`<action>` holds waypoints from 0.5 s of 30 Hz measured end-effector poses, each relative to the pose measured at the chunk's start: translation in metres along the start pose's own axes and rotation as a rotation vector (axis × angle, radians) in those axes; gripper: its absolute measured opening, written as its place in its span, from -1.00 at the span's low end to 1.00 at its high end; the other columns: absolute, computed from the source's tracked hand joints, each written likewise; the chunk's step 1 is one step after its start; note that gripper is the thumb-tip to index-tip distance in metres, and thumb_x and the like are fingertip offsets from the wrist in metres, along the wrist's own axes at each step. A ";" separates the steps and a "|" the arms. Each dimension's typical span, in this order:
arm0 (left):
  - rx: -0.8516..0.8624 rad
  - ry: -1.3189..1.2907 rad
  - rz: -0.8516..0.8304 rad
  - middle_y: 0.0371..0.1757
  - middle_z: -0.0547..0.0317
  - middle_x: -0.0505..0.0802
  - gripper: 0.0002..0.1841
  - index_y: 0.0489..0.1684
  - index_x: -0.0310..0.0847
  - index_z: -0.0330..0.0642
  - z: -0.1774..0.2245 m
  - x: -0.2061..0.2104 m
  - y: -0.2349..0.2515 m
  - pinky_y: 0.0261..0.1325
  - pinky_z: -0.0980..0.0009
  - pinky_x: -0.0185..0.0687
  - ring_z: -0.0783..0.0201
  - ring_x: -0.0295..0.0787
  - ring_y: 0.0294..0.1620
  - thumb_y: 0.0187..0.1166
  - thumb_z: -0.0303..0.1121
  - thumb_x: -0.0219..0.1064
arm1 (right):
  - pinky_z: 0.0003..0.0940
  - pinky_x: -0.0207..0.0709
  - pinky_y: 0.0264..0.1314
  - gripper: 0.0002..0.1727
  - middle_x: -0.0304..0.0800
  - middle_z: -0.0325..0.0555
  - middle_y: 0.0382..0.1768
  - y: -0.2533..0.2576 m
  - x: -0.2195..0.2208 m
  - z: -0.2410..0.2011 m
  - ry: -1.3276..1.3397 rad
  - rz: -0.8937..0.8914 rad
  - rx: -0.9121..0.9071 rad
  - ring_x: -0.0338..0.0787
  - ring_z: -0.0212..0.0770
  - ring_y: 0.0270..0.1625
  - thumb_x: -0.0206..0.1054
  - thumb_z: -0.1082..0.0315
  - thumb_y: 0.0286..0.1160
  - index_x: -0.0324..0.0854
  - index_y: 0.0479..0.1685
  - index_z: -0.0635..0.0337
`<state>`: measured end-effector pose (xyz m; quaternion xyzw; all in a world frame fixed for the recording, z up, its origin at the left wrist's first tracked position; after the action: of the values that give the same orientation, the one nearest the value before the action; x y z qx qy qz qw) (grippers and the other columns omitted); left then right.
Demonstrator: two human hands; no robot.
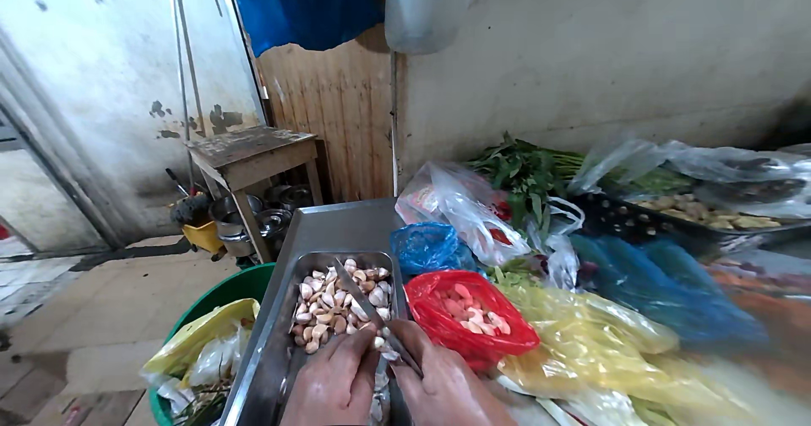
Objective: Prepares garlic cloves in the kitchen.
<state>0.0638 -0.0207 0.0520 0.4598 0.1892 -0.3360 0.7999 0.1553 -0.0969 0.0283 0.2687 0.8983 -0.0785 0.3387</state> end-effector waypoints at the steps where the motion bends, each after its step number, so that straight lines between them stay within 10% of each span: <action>1: -0.062 -0.066 -0.020 -0.13 -0.10 0.91 -0.75 0.10 0.76 -0.45 -0.003 0.001 0.001 0.00 0.33 0.82 0.23 0.90 -0.21 0.62 -0.50 0.27 | 0.17 0.65 0.13 -0.56 0.87 0.15 -0.06 0.000 0.000 0.000 0.007 -0.003 0.001 0.87 0.15 0.01 0.14 0.36 0.71 0.49 0.54 0.17; 15: -0.274 -0.467 -0.029 -0.06 0.08 0.88 -0.72 0.24 0.65 -0.46 -0.015 0.000 0.002 -0.17 0.49 0.81 0.44 0.83 -0.28 0.72 -0.52 0.15 | -0.09 0.70 -0.06 -0.62 0.85 -0.07 -0.19 0.003 -0.015 0.014 0.184 0.121 0.008 0.84 -0.13 -0.21 0.13 0.29 0.73 0.55 0.44 0.13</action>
<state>0.0658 -0.0072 0.0457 0.2546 0.0496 -0.4158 0.8717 0.1742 -0.1051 0.0273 0.3297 0.9075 -0.0365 0.2577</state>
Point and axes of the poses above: each hand's wrist, its own y-axis towards the middle knuckle, its own x-axis out of the palm, z = x × y, the point moved 10 cm from there along y, towards the middle knuckle
